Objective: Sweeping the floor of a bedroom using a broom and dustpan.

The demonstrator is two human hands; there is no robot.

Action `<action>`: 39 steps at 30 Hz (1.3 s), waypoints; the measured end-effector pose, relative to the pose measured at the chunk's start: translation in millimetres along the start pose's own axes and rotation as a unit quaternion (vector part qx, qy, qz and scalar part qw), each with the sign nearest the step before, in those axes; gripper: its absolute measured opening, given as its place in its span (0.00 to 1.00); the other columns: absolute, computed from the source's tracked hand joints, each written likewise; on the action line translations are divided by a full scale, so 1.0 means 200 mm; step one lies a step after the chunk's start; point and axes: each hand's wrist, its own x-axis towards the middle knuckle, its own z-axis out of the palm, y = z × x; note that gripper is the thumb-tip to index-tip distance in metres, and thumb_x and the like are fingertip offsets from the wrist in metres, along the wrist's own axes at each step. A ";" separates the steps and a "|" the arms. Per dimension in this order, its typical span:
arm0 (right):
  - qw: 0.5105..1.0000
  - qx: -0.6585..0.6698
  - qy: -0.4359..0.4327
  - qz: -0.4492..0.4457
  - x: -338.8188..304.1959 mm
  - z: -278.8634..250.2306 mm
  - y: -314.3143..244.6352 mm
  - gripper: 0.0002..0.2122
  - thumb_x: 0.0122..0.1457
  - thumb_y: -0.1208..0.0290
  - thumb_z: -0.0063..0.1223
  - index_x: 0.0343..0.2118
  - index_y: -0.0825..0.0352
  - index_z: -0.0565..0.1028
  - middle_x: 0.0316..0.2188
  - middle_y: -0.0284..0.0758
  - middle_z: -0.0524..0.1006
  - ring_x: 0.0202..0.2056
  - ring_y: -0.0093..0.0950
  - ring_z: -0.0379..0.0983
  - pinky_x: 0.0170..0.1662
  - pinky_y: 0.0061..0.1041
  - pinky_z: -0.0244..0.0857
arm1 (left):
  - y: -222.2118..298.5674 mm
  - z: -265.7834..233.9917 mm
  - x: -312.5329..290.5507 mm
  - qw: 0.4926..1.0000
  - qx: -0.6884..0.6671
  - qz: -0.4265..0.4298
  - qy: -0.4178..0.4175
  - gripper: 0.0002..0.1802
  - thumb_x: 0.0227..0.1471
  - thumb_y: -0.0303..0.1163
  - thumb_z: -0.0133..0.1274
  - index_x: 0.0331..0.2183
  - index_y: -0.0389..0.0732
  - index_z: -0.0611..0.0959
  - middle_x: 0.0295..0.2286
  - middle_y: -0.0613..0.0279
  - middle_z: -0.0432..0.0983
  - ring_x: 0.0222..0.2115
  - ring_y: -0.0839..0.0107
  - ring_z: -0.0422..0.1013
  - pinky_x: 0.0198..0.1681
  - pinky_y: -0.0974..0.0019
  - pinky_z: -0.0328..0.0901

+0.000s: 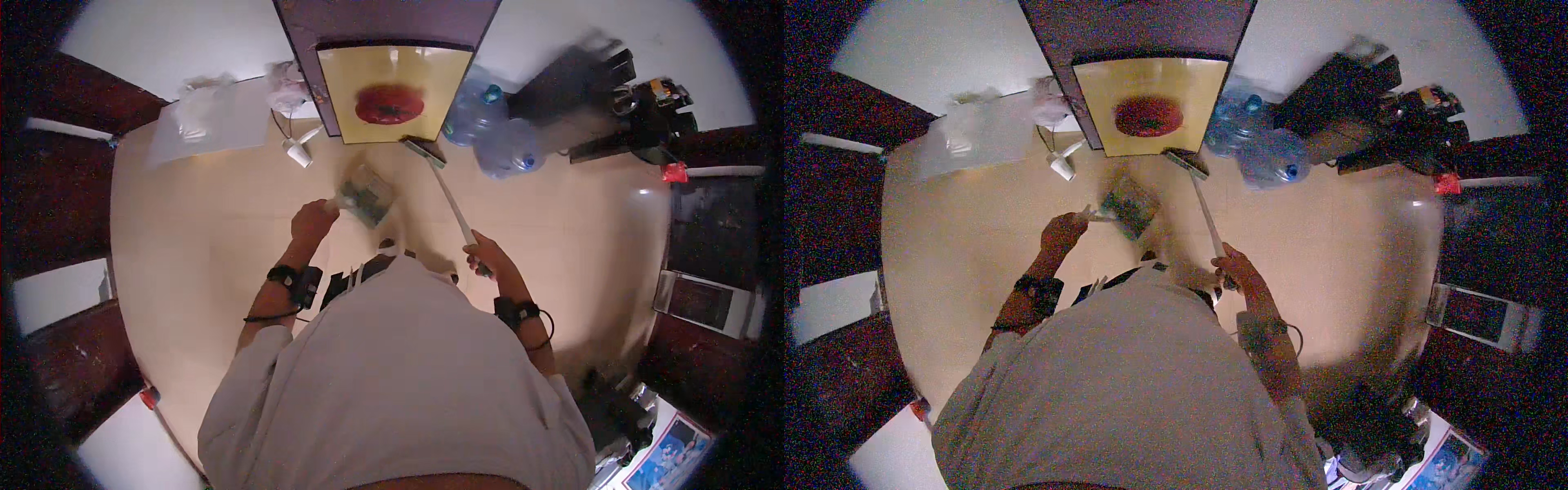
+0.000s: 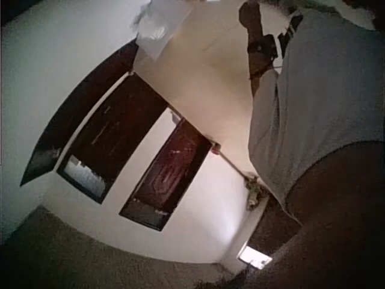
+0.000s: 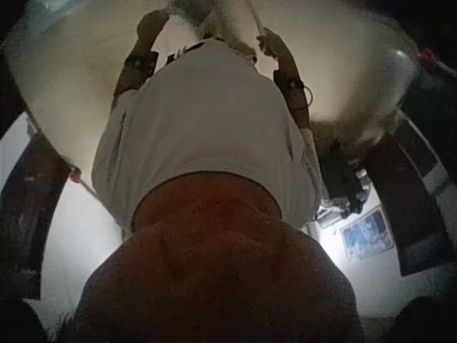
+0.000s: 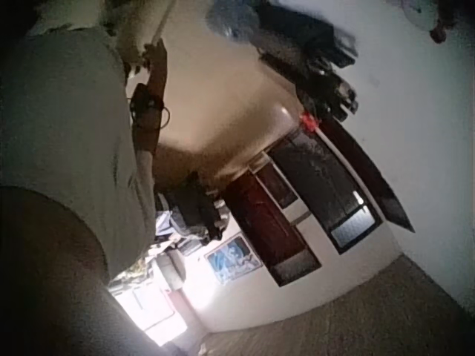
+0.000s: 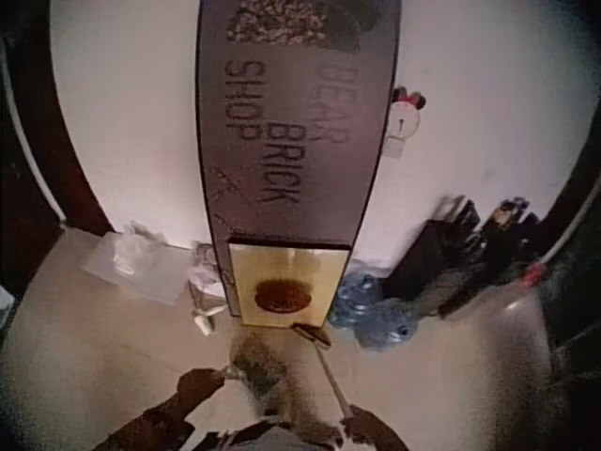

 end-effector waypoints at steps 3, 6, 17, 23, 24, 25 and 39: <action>0.997 -0.043 -0.061 -0.002 0.11 0.06 0.08 0.29 0.56 0.73 0.50 0.61 0.59 0.55 0.17 0.27 0.66 0.14 0.18 0.61 0.14 0.17 0.52 | -0.05 -0.02 -0.04 1.000 -0.007 -0.012 -0.001 0.23 0.49 0.51 0.48 0.39 0.46 0.81 0.35 0.54 0.78 0.38 0.53 0.73 0.43 0.52 0.68; 0.988 -0.143 -0.056 0.017 0.10 0.10 0.22 0.30 0.54 0.72 0.53 0.61 0.57 0.58 0.16 0.27 0.67 0.14 0.17 0.60 0.14 0.17 0.52 | -0.05 0.00 -0.07 0.999 -0.001 -0.043 -0.002 0.23 0.49 0.51 0.49 0.40 0.45 0.81 0.35 0.53 0.78 0.39 0.54 0.73 0.43 0.52 0.68; 0.970 -0.218 -0.108 -0.023 -0.20 0.19 -0.17 0.33 0.53 0.73 0.51 0.63 0.57 0.56 0.16 0.27 0.67 0.15 0.17 0.60 0.15 0.19 0.54 | -0.36 0.11 -0.23 0.999 -0.003 0.020 0.050 0.20 0.49 0.50 0.51 0.35 0.45 0.82 0.31 0.52 0.79 0.32 0.51 0.75 0.37 0.53 0.70; 0.921 -0.354 -0.118 -0.112 0.20 0.40 -0.20 0.36 0.52 0.72 0.50 0.64 0.64 0.50 0.22 0.38 0.74 0.19 0.26 0.70 0.19 0.27 0.64 | -0.45 -0.01 -0.39 1.000 0.011 -0.007 0.019 0.21 0.50 0.50 0.50 0.35 0.42 0.82 0.31 0.50 0.78 0.34 0.50 0.74 0.37 0.50 0.69; 0.922 -0.348 -0.126 -0.109 0.24 0.45 -0.20 0.35 0.52 0.73 0.49 0.64 0.64 0.49 0.22 0.39 0.74 0.19 0.26 0.71 0.19 0.27 0.64 | -0.48 -0.01 -0.43 1.000 0.004 -0.025 0.016 0.22 0.50 0.51 0.50 0.35 0.41 0.81 0.31 0.49 0.78 0.34 0.49 0.74 0.38 0.50 0.69; 0.925 -0.341 -0.129 -0.106 0.30 0.48 -0.18 0.35 0.52 0.74 0.47 0.64 0.65 0.49 0.22 0.40 0.75 0.19 0.26 0.71 0.19 0.27 0.65 | -0.50 -0.02 -0.45 0.999 -0.002 -0.039 0.013 0.22 0.50 0.51 0.50 0.34 0.41 0.81 0.31 0.48 0.78 0.34 0.49 0.74 0.38 0.51 0.68; 0.897 -0.404 -0.004 -0.176 -0.05 0.34 0.70 0.23 0.53 0.73 0.46 0.55 0.67 0.63 0.24 0.42 0.76 0.23 0.33 0.74 0.31 0.31 0.71 | -0.63 0.07 -0.61 0.999 -0.027 -0.034 0.027 0.23 0.50 0.50 0.51 0.32 0.38 0.81 0.30 0.43 0.77 0.33 0.45 0.74 0.38 0.51 0.68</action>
